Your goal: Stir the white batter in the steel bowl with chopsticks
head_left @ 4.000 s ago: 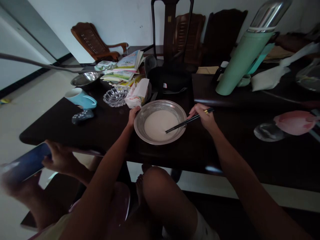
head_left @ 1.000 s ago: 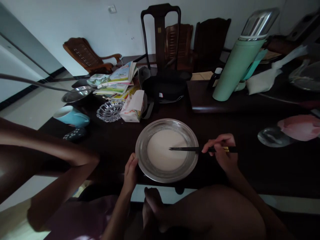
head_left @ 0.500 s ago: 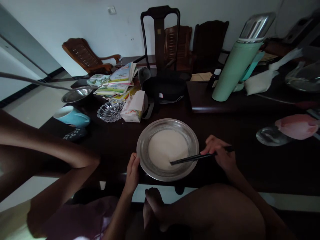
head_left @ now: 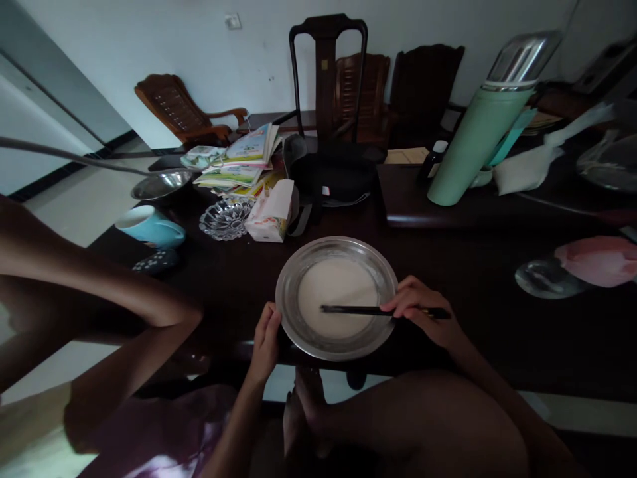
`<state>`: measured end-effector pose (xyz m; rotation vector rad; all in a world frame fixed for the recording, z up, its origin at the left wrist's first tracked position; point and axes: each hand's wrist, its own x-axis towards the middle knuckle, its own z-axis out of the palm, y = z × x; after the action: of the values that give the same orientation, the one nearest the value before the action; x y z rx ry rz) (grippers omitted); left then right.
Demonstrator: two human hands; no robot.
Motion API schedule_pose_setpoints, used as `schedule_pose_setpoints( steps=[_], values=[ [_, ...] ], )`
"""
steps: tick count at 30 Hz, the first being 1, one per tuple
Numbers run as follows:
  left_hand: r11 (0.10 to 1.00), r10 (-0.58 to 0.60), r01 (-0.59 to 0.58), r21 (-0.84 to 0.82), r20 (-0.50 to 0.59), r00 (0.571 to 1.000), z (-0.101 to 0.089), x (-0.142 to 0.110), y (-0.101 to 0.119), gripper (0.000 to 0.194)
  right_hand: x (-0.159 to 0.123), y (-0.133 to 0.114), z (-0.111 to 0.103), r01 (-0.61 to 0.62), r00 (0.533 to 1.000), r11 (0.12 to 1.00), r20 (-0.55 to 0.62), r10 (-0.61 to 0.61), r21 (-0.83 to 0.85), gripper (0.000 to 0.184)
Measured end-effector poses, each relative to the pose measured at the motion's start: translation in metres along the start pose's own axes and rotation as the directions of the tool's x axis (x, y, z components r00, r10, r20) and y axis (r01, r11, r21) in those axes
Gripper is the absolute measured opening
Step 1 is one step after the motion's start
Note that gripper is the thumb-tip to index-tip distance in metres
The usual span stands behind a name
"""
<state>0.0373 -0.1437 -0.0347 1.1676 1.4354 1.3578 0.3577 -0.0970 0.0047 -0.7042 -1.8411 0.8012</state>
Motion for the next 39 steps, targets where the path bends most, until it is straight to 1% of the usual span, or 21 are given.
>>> schedule_pose_setpoints(
  steps=[1,2,5,7,8,10,12,13,14,16,19,21,24,25,26,28,31,33,36,37,39],
  values=[
    [1.0,0.006,-0.006,0.007,-0.003,1.0,0.0,0.0,0.0,0.042,0.002,0.0,0.0,0.002,1.0,0.999,0.022,-0.002,-0.036,0.017],
    [1.0,0.015,-0.015,0.012,-0.007,1.0,0.0,0.0,0.001,0.042,0.002,0.0,0.0,-0.002,1.0,0.997,0.002,0.003,-0.072,0.017],
    [0.999,0.035,-0.035,0.028,-0.007,0.999,0.001,-0.001,0.003,0.043,-0.002,0.003,-0.004,-0.04,0.974,0.994,-0.224,0.017,-0.097,0.027],
    [0.998,0.04,-0.04,0.038,-0.006,0.999,0.002,-0.001,0.004,0.044,-0.007,0.006,-0.005,-0.022,0.952,1.0,-0.305,0.015,-0.017,0.035],
    [0.998,0.039,-0.039,0.042,-0.005,0.999,0.002,-0.001,0.004,0.044,-0.008,0.007,-0.004,-0.006,0.96,1.0,-0.279,0.013,0.026,0.035],
    [0.998,0.035,-0.034,0.044,-0.006,0.999,0.002,-0.001,0.004,0.044,-0.009,0.007,-0.001,0.008,0.992,0.998,-0.123,0.0,0.068,0.03],
    [0.999,0.032,-0.032,0.041,-0.01,0.999,0.002,-0.001,0.005,0.044,-0.009,0.006,0.002,0.009,1.0,0.999,0.021,-0.009,0.038,0.023],
    [0.999,0.032,-0.031,0.039,-0.014,0.999,0.003,-0.001,0.005,0.044,-0.008,0.005,0.003,0.005,0.999,1.0,0.042,-0.006,0.005,0.021],
    [0.999,0.031,-0.031,0.038,-0.018,0.999,0.003,-0.001,0.005,0.044,-0.008,0.005,0.003,0.002,1.0,0.999,0.026,-0.001,-0.032,0.02],
    [0.999,0.027,-0.026,0.036,-0.021,0.999,0.003,-0.001,0.005,0.044,-0.009,0.005,0.002,-0.017,0.997,0.996,-0.073,0.01,-0.09,0.024],
    [0.999,0.023,-0.023,0.038,-0.02,1.0,0.004,-0.001,0.006,0.045,-0.014,0.006,-0.002,-0.02,0.982,0.997,-0.19,0.007,-0.069,0.032],
    [0.999,0.026,-0.025,0.037,-0.018,1.0,0.004,-0.001,0.007,0.045,-0.015,0.007,-0.002,0.006,0.99,1.0,-0.141,-0.007,-0.008,0.034],
    [0.999,0.026,-0.025,0.03,-0.017,1.0,0.003,-0.001,0.005,0.044,-0.014,0.008,0.0,0.047,0.999,0.998,0.021,-0.048,0.033,0.028],
    [0.999,0.024,-0.023,0.029,-0.02,1.0,0.003,-0.001,0.004,0.044,-0.013,0.007,0.001,0.051,0.998,0.998,0.047,-0.052,0.024,0.025],
    [0.999,0.021,-0.02,0.031,-0.024,1.0,0.002,-0.001,0.004,0.044,-0.012,0.007,0.002,0.049,0.998,0.999,0.047,-0.049,0.006,0.022],
    [0.999,0.02,-0.019,0.037,-0.023,1.0,0.001,0.0,0.004,0.044,-0.011,0.007,0.001,0.032,0.999,0.999,-0.024,-0.033,-0.031,0.022],
    [0.999,0.025,-0.024,0.039,-0.017,1.0,0.0,0.001,0.005,0.045,-0.012,0.007,0.0,0.028,0.989,1.0,-0.145,-0.029,-0.011,0.033],
    [0.999,0.021,-0.021,0.033,-0.017,1.0,0.0,0.001,0.006,0.045,-0.012,0.006,0.0,0.027,0.992,0.999,-0.123,-0.023,0.029,0.037],
    [1.0,0.013,-0.013,0.025,-0.022,1.0,0.001,0.002,0.006,0.046,-0.011,0.004,0.003,-0.01,1.0,1.0,-0.008,0.01,0.017,0.029],
    [1.0,0.014,-0.013,0.023,-0.025,1.0,0.001,0.002,0.005,0.046,-0.011,0.004,0.003,-0.015,1.0,1.0,0.007,0.015,-0.002,0.025],
    [1.0,0.016,-0.015,0.02,-0.03,0.999,0.001,0.001,0.004,0.046,-0.011,0.004,0.003,-0.012,1.0,0.999,-0.025,0.011,-0.04,0.021]
  ],
)
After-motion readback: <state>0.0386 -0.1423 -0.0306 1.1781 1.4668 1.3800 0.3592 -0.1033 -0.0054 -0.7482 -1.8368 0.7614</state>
